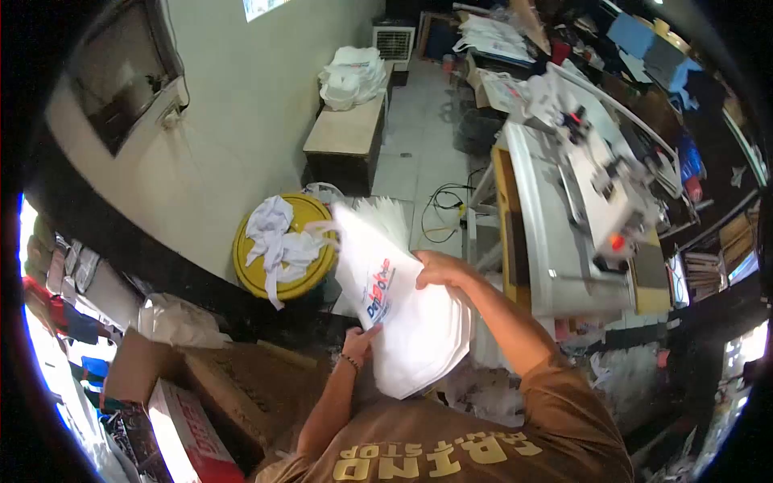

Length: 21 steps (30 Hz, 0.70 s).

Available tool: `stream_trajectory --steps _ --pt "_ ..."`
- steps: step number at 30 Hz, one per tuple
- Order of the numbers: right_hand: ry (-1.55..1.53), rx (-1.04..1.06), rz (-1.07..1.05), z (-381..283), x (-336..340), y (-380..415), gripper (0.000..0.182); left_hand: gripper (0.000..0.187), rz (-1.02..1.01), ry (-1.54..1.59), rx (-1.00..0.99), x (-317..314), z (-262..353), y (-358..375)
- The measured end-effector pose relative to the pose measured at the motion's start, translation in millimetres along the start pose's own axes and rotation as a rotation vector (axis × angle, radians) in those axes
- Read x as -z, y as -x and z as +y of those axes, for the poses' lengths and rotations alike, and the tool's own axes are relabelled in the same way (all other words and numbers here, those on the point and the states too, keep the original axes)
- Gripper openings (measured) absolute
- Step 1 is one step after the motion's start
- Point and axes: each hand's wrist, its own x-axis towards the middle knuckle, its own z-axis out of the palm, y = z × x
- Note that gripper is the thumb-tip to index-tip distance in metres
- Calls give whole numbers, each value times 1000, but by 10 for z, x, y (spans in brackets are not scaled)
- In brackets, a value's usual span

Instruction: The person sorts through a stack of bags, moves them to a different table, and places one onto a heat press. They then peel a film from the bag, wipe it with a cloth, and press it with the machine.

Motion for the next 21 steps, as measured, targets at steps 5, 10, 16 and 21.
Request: stream_trajectory --steps 5,10,16,21 --pt "262 69 -73 -482 954 -966 66 89 566 -647 -1266 -309 2285 462" --pt "762 217 63 -1196 1649 -1138 40 75 308 -1497 -1547 -628 4338 333" --pt "764 282 77 -964 2439 -2223 36 53 26 -1503 -1082 -688 5196 -638" --pt "561 289 131 -860 3733 -2938 62 39 -25 -1232 -966 -792 6175 -1471"
